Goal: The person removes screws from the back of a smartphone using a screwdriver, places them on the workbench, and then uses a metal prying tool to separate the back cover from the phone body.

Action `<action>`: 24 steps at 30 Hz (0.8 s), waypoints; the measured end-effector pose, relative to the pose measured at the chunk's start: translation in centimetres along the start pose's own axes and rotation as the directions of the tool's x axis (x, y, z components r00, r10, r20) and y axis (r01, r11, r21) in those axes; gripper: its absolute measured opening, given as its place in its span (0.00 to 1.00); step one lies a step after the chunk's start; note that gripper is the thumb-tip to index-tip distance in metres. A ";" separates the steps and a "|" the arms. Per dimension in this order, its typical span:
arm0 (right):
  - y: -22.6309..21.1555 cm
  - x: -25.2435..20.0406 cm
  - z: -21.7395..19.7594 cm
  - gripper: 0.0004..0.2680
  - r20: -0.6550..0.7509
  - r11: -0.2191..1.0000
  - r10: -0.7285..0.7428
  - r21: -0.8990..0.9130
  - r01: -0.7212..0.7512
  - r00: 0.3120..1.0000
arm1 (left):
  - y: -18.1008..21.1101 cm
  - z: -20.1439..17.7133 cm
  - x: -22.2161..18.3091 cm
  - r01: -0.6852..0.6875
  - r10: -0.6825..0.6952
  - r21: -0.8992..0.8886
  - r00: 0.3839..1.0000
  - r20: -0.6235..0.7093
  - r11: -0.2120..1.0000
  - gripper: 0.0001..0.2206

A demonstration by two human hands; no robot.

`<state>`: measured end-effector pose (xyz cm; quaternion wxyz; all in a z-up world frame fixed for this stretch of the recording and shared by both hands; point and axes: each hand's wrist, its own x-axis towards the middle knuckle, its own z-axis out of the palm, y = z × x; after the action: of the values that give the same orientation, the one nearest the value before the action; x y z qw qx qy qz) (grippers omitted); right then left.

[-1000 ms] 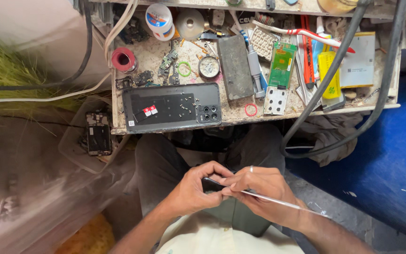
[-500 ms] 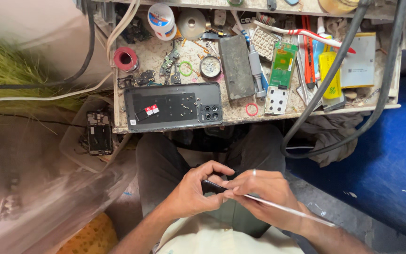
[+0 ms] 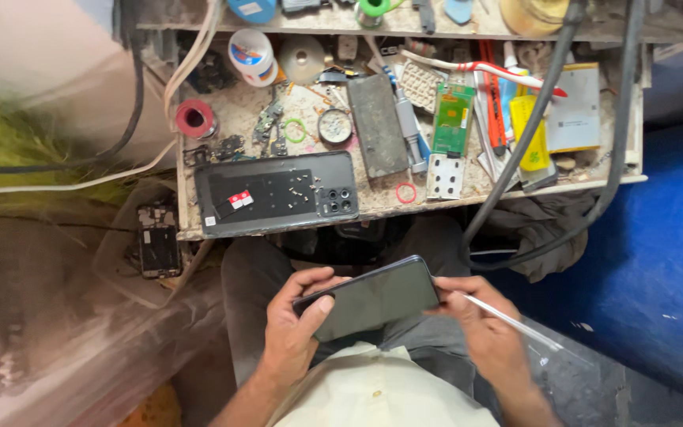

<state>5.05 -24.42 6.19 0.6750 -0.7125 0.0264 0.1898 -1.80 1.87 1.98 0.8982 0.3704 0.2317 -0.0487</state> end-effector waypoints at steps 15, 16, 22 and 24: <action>-4.1 4.1 2.2 0.09 0.414 0.941 0.323 -0.045 -0.335 0.851 | 0.1 0.8 2.1 0.478 -0.327 -0.009 0.615 0.718 0.878 0.39; -4.3 4.3 2.2 0.09 0.424 0.947 0.303 -0.038 -0.318 0.853 | 0.1 1.2 2.3 0.493 -0.319 -0.044 0.627 0.711 0.869 0.38; -1.9 2.4 1.0 0.09 0.398 0.967 0.229 0.013 -0.255 0.889 | -1.5 1.0 0.6 0.496 -0.323 -0.069 0.658 0.680 0.866 0.37; -1.5 2.0 0.8 0.08 0.397 0.956 0.225 0.087 -0.280 0.890 | -1.7 0.8 0.6 0.505 -0.319 -0.080 0.653 0.687 0.860 0.36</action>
<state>7.16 -23.11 7.03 0.6854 -0.6024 0.0002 0.4091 -1.41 0.11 1.08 0.9266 0.1435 -0.0126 -0.3475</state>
